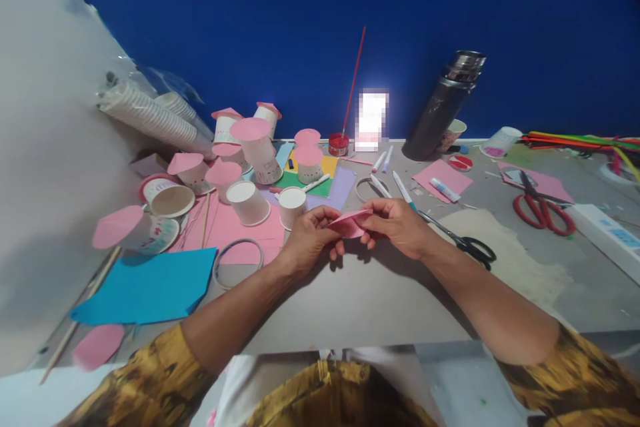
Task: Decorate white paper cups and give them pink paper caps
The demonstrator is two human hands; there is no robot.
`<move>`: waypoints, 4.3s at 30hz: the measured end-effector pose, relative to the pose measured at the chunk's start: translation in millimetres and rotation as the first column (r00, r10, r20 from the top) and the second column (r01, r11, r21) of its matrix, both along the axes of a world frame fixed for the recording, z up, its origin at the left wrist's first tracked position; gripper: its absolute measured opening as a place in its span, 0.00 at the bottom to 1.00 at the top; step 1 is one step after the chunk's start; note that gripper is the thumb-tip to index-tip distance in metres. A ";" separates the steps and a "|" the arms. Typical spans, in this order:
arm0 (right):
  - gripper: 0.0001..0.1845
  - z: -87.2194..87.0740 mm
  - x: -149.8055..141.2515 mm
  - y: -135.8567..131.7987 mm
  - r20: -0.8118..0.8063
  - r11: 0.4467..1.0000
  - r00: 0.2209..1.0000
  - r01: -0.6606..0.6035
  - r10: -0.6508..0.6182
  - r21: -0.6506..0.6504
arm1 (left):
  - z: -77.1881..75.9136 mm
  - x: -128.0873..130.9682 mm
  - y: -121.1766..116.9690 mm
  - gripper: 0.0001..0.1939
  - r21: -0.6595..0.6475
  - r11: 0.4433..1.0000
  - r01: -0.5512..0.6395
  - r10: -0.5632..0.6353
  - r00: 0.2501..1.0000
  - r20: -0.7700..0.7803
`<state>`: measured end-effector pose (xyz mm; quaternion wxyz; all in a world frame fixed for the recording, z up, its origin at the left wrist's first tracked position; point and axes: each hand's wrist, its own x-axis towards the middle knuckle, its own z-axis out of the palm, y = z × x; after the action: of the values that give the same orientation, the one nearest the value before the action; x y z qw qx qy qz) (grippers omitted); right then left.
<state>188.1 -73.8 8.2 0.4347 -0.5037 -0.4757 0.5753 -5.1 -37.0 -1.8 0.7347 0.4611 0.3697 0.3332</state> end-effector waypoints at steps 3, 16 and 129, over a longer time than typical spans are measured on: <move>0.23 0.7 -3.0 -0.7 -0.044 0.999 0.999 -0.006 0.005 -0.032 | -1.2 -0.4 0.2 0.16 0.023 1.000 0.013 -0.013 1.000 -0.015; 0.24 -2.9 -5.4 -6.5 0.124 0.999 0.992 -0.037 0.034 0.021 | -2.6 1.0 -1.7 0.18 0.021 0.998 -0.056 0.055 0.997 0.050; 0.20 -4.0 -4.9 -6.7 0.223 0.992 0.970 0.081 -0.102 0.099 | -3.5 -4.9 -1.8 0.19 -0.149 0.988 0.024 -0.010 0.996 0.094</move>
<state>183.2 -80.4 4.2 0.4255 -0.5677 -0.5240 0.4713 -10.0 -38.8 -5.3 0.7866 0.3916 0.3552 0.3190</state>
